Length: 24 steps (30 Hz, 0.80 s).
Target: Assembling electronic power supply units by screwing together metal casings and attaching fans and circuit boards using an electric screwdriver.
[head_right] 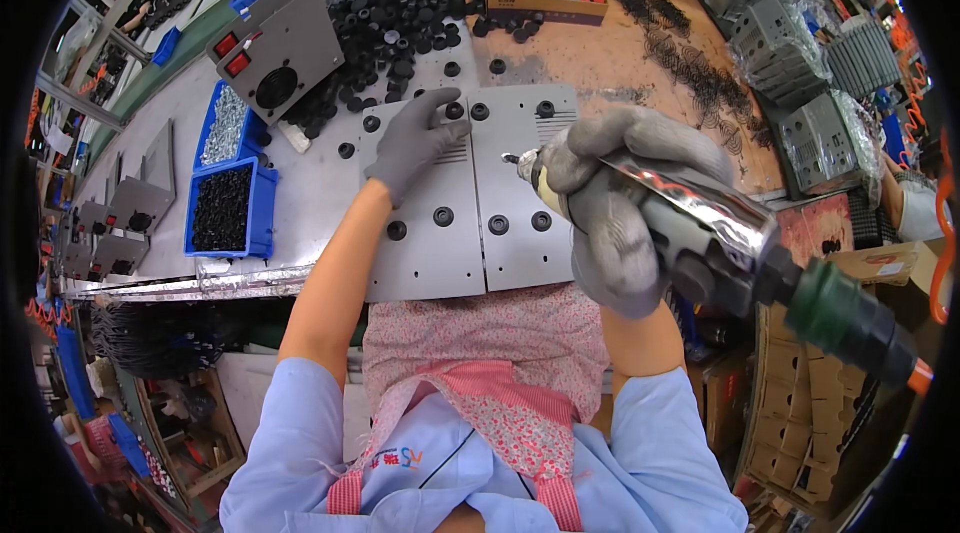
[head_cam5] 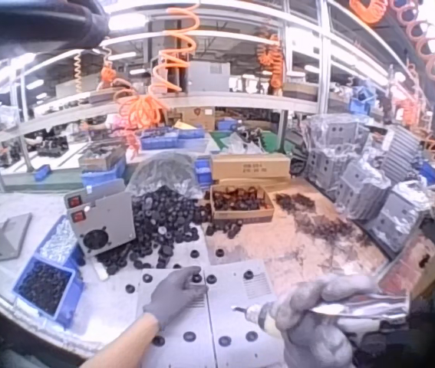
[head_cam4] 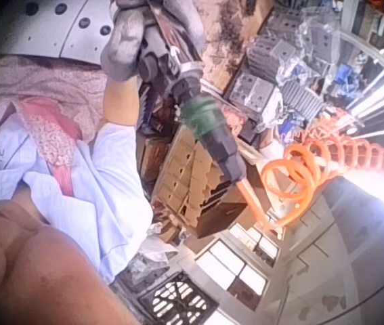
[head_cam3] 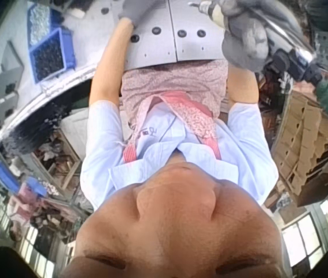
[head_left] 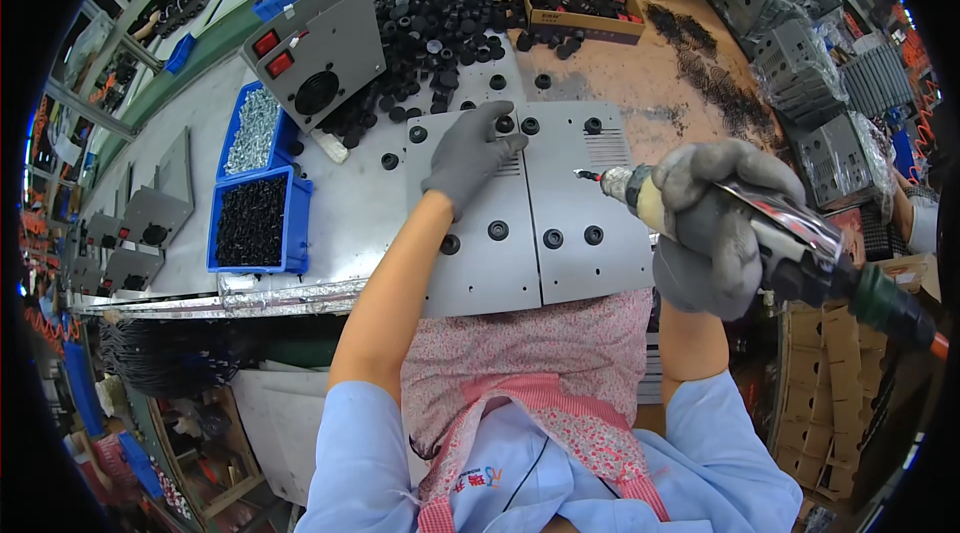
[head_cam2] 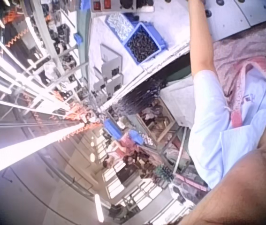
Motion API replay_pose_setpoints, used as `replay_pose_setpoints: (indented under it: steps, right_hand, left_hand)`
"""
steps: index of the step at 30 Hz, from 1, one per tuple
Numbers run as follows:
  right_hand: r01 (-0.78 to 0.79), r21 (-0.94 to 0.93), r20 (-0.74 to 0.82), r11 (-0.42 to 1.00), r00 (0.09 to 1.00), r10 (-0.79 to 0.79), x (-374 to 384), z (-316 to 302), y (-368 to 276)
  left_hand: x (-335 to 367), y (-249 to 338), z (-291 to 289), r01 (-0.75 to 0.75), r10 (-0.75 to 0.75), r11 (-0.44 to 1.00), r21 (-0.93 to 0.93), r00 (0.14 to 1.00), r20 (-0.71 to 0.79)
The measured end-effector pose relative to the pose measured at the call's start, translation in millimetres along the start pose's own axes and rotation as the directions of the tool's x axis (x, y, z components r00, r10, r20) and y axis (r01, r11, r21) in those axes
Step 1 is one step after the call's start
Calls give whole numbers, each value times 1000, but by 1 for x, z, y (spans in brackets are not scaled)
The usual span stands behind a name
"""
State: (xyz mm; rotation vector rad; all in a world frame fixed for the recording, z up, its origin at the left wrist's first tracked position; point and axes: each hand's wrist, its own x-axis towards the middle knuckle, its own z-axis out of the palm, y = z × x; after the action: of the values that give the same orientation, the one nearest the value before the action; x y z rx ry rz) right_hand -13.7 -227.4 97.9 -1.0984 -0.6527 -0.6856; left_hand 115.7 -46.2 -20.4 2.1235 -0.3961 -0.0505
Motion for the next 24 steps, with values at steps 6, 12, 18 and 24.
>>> replay_pose_setpoints:
  steps: [6,12,18,24]
  right_hand:
    - [-119,-58,-69,991,991,115,10,-2,31]
    - [-161,-180,-140,971,981,136,30,-6,95]
    - [-267,-215,-156,939,959,237,43,-9,152]
    - [-384,-100,-215,918,909,357,52,-13,164]
  left_hand:
    - [30,-7,25,14,-5,987,158,998,-59]
    - [30,-7,27,-97,113,960,264,992,-46]
    - [32,0,24,-39,42,927,372,999,0]
    - [35,1,23,-8,6,929,371,1000,6]
